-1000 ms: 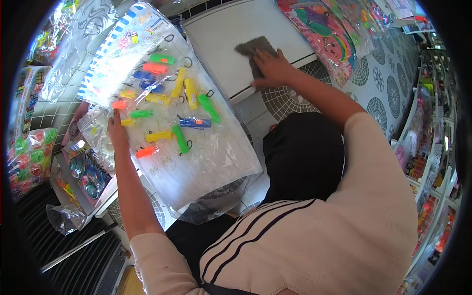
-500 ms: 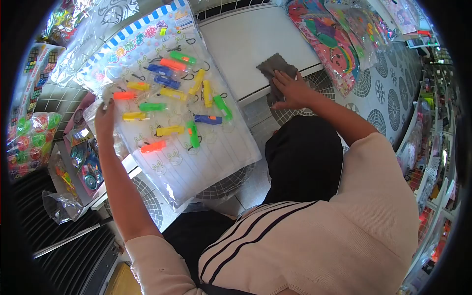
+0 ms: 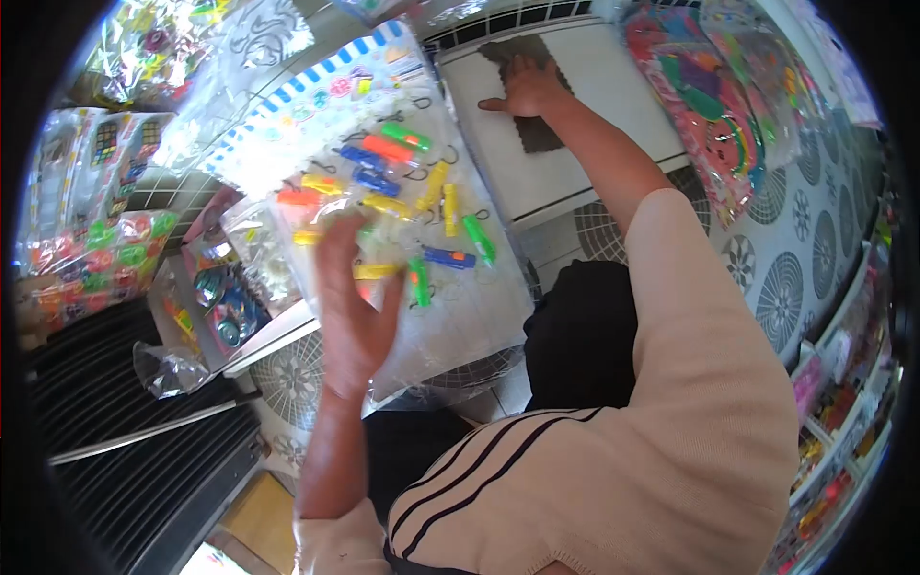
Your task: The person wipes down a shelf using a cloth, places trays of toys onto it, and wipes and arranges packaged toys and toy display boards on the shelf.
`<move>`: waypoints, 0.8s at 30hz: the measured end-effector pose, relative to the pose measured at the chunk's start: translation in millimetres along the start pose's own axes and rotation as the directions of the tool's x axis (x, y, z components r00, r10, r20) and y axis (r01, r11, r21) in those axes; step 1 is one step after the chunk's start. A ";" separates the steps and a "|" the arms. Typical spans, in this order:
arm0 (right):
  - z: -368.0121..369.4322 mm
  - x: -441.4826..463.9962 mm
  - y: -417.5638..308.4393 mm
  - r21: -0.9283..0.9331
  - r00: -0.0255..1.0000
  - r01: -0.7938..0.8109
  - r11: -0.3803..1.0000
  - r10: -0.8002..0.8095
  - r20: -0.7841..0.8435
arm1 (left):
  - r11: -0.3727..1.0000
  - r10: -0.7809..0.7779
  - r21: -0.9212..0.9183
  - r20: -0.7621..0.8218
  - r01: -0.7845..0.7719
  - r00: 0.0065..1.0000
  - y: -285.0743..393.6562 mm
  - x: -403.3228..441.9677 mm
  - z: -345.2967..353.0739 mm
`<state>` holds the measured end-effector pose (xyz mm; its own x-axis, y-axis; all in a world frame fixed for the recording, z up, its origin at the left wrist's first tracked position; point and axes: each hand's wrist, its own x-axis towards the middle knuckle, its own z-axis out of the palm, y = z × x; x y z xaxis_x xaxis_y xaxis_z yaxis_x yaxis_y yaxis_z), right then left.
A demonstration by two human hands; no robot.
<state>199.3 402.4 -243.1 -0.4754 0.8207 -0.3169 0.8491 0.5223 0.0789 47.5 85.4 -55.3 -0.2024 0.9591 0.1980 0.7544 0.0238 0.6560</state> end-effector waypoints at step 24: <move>10.5 11.7 56.4 0.221 0.969 -0.228 0.948 0.244 -0.046 | 0.933 -0.236 -0.097 0.563 0.347 0.792 -15.5 -75.9 11.5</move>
<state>244.0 439.0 -252.2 -0.2640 0.9330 -0.2445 0.9645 0.2568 -0.0616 58.3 15.5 -88.9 0.0133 0.9131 -0.4075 0.5728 0.3271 0.7516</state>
